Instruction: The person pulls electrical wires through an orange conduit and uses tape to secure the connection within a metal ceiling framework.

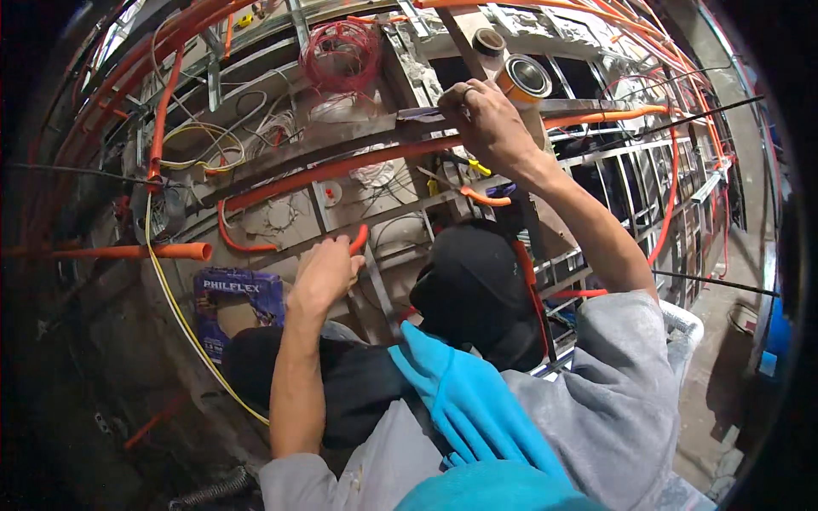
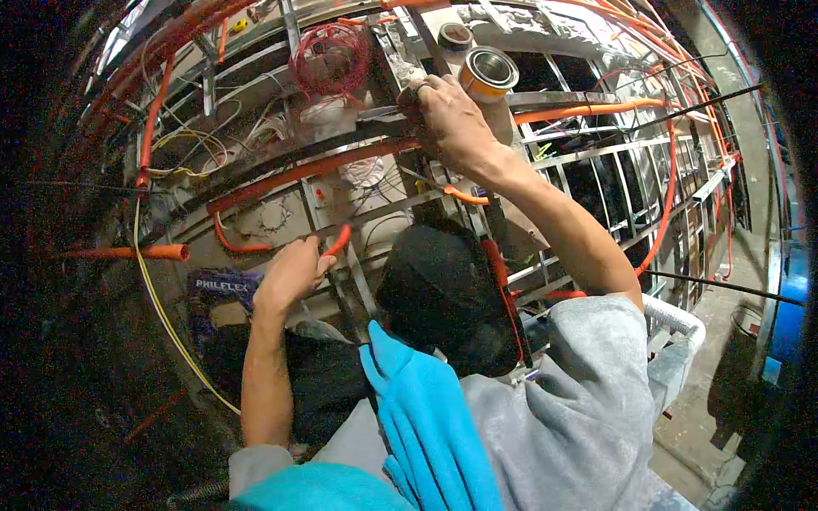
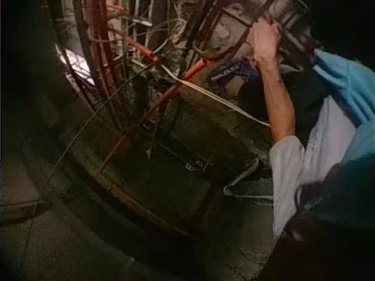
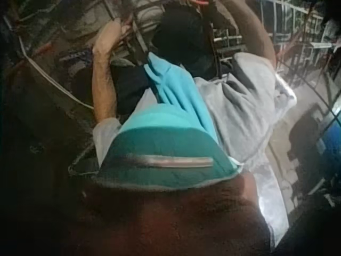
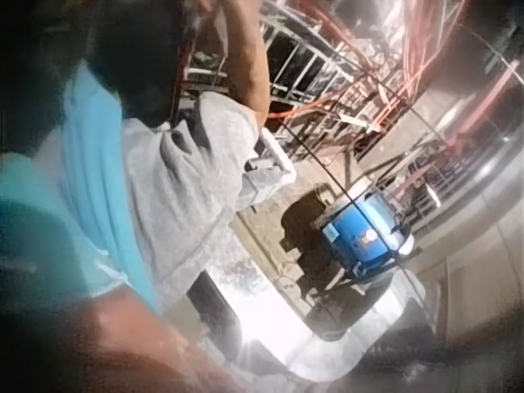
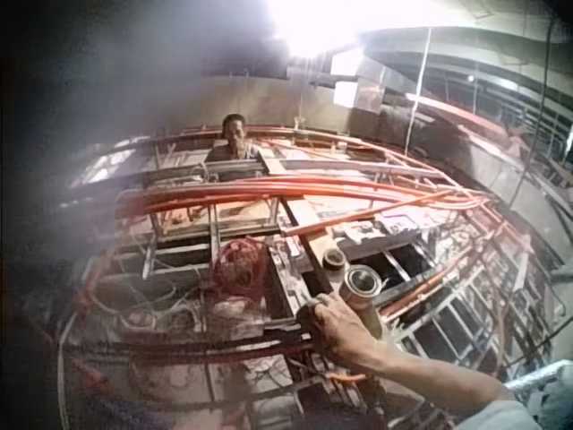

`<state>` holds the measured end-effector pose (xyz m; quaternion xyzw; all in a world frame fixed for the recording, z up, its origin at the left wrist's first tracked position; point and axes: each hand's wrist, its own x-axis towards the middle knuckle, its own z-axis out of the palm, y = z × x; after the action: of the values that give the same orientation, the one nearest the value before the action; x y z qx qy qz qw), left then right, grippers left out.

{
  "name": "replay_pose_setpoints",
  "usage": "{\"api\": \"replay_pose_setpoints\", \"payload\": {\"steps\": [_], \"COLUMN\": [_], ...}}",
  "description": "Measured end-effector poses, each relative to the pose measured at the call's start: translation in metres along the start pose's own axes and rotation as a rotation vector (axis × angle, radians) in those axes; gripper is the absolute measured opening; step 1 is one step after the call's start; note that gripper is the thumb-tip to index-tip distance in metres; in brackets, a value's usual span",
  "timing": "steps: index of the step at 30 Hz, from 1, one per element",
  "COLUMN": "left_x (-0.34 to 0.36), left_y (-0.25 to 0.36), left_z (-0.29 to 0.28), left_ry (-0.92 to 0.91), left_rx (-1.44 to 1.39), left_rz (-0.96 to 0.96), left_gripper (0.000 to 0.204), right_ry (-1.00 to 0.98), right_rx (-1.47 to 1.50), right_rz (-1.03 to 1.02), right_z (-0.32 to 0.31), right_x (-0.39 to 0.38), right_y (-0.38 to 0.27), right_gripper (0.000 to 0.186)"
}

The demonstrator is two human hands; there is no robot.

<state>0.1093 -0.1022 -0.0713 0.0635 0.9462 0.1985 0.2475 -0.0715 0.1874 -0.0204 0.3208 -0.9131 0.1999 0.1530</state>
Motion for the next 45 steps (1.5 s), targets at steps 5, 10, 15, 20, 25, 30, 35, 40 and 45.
{"api": "replay_pose_setpoints", "payload": {"steps": [5, 10, 15, 20, 25, 30, 35, 40, 45], "left_x": [0.002, 0.006, 0.008, 0.013, 0.013, 0.013, 0.011, 0.012, 0.011], "left_y": [-0.001, 0.003, 0.007, 0.003, 0.003, -0.001, 0.006, 0.002, 0.002], "left_z": [0.001, 0.001, -0.003, 0.005, 0.004, 0.009, 0.004, 0.007, 0.008], "left_ry": [0.027, -0.015, -0.030, -0.038, -0.052, -0.019, -0.012, -0.006, 0.004], "left_rx": [0.004, -0.010, -0.012, 0.004, -0.004, -0.023, -0.018, -0.041, -0.018], "left_rz": [0.015, -0.007, 0.016, -0.001, 0.028, 0.008, 0.021, 0.042, 0.028], "left_gripper": [0.041, 0.041, 0.041, 0.041, 0.040, 0.039, 0.035, 0.035, 0.035], "right_ry": [-0.082, -0.123, -0.159, -0.130, -0.112, -0.158, -0.157, -0.129, -0.144], "right_rx": [-0.051, 0.019, -0.021, -0.064, -0.029, -0.032, -0.074, -0.062, -0.066], "right_rz": [0.012, 0.028, 0.063, 0.101, 0.090, 0.132, 0.071, 0.035, 0.044], "right_z": [-0.006, -0.010, -0.010, -0.005, -0.010, -0.009, -0.013, -0.010, -0.011], "right_x": [0.000, 0.002, 0.003, 0.001, 0.002, 0.005, 0.004, 0.004, 0.005], "right_y": [-0.008, -0.015, -0.017, -0.017, -0.017, -0.022, -0.023, -0.020, -0.023], "right_gripper": [0.009, 0.026, 0.023, 0.013, 0.020, 0.022, 0.028, 0.035, 0.036]}}
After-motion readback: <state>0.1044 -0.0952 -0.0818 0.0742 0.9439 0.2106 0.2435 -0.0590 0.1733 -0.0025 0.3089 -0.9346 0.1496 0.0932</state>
